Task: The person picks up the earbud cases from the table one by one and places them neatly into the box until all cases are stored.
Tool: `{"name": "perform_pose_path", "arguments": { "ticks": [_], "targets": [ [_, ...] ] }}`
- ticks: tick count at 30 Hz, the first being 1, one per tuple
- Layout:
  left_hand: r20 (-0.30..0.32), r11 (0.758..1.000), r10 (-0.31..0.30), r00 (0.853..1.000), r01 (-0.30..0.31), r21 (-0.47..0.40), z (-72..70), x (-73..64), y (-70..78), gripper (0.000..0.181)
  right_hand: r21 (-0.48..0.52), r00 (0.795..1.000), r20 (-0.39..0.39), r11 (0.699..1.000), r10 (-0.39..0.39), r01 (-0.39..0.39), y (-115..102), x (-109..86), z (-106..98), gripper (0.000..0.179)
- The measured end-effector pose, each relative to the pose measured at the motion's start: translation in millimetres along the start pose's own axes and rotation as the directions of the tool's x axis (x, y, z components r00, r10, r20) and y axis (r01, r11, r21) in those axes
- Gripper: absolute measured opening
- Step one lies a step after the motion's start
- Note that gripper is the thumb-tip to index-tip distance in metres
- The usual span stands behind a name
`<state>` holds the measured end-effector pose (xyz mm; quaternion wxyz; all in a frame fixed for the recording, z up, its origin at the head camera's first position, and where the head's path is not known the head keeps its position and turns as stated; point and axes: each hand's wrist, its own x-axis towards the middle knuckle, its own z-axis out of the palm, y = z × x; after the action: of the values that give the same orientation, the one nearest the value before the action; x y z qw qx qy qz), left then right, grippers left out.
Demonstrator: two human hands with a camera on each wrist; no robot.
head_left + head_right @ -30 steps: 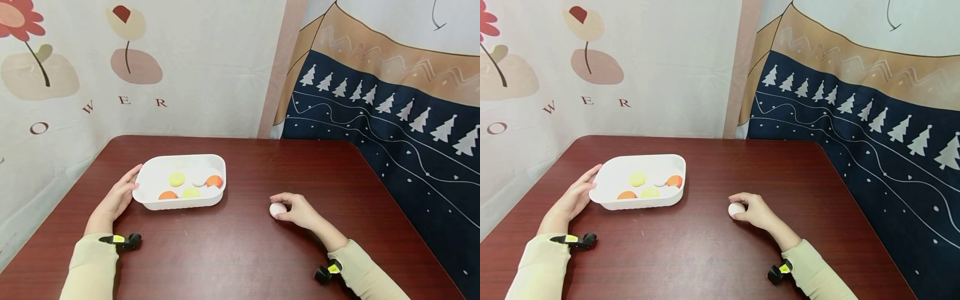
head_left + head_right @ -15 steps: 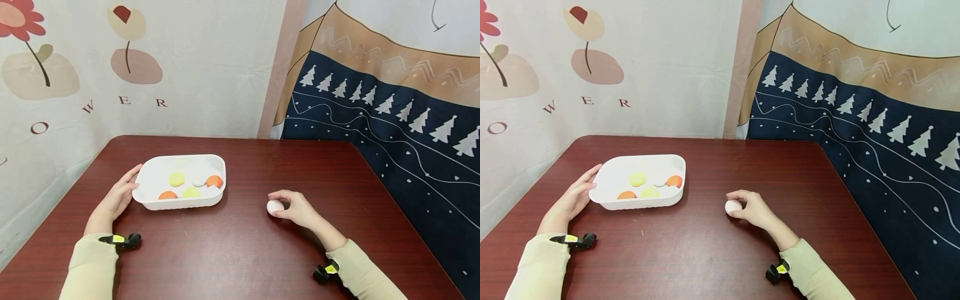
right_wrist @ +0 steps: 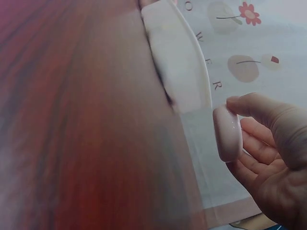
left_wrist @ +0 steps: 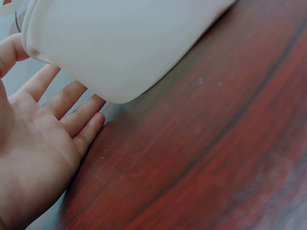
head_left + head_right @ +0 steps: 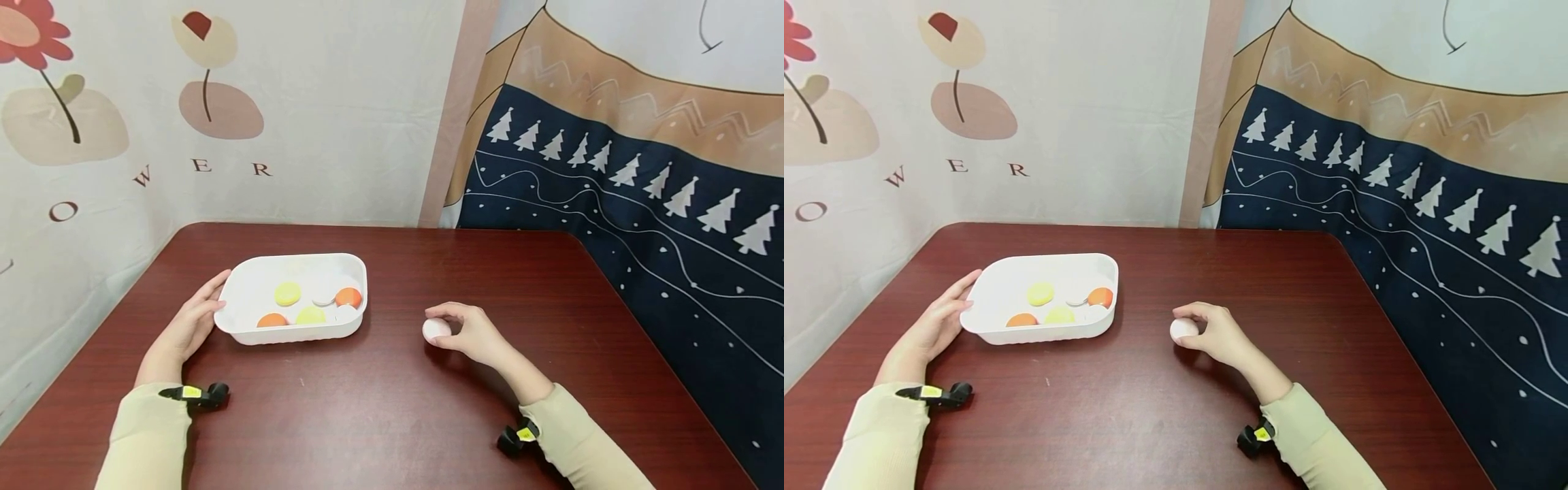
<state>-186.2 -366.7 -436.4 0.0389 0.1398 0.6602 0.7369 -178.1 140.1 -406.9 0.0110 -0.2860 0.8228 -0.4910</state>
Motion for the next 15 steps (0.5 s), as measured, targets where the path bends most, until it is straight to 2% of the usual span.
{"name": "perform_pose_path", "arguments": {
  "ticks": [15],
  "targets": [
    [-0.001,1.0,0.004,1.0,-0.004,-0.001,0.0,-0.1,-0.5,0.062,0.062,0.996,-0.057,0.995,-0.069,0.072,-24.6,30.7,17.0,0.039]
  ]
}}
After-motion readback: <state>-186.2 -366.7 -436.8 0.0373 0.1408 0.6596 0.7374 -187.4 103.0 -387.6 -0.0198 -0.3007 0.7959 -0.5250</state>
